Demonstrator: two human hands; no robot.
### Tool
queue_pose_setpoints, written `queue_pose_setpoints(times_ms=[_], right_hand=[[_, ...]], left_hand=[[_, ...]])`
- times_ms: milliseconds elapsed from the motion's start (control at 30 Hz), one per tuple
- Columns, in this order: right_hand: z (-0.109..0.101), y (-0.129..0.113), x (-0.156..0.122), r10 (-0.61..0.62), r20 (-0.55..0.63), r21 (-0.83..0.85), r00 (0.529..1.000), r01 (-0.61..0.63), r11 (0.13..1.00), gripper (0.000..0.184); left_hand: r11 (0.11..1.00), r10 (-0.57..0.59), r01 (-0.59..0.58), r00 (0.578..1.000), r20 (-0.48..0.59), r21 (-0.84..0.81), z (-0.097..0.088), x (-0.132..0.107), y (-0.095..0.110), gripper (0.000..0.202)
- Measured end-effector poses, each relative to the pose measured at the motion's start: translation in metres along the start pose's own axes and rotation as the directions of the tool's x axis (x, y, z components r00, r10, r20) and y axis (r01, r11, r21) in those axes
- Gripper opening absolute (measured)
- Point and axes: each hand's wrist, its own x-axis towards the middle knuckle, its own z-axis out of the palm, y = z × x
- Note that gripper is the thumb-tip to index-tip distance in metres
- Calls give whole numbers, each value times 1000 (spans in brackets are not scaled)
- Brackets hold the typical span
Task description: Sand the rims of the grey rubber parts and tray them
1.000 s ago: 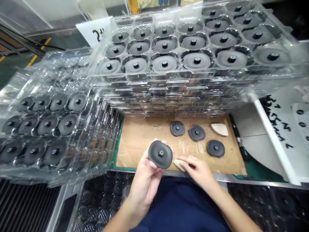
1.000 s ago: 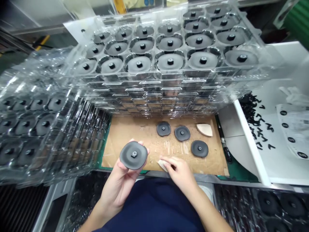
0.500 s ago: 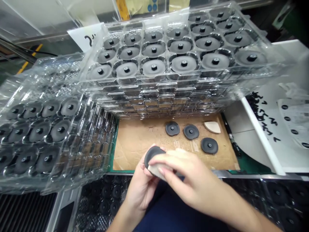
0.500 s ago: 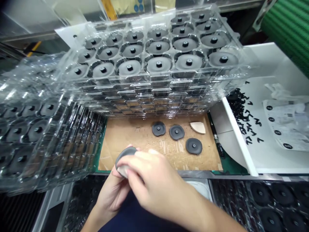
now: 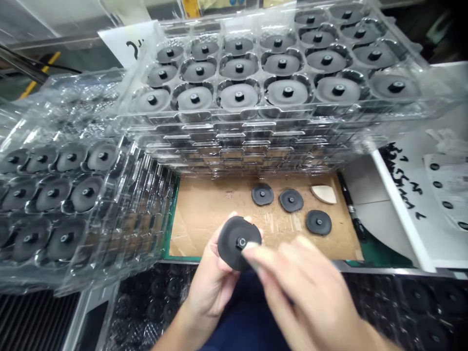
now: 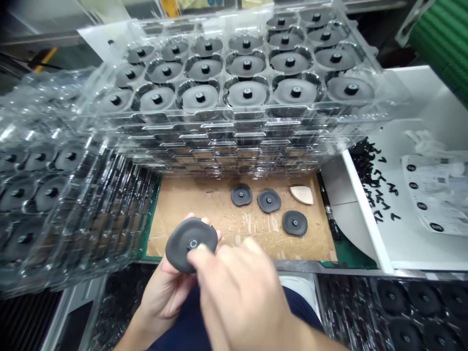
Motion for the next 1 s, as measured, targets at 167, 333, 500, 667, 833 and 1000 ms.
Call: queue_pose_setpoints(times_ms=[167, 333, 500, 667, 833, 1000], right_hand=[[3, -3, 6, 92, 31, 72, 995, -94, 993, 22], [10, 6, 10, 51, 54, 166, 997, -59, 984, 23], [35, 57, -8, 482, 18, 154, 876, -479, 864, 26], [69, 76, -53, 466, 157, 161, 871, -488, 858, 22], [55, 64, -45, 492, 141, 189, 859, -511, 838, 23], [18, 16, 4, 275, -158, 225, 948, -236, 945, 23]], left_hand=[[999, 48, -48, 997, -57, 8, -3, -2, 0, 50], [999, 28, -32, 996, -89, -37, -6, 4, -6, 47], [994, 49, -59, 993, -104, -90, -5, 9, -6, 47], [993, 20, -30, 996, -88, -114, -7, 8, -3, 59], [996, 2, -6, 999, -40, -94, -6, 7, -4, 63], [999, -8, 6, 999, -35, -34, -3, 3, -8, 63]])
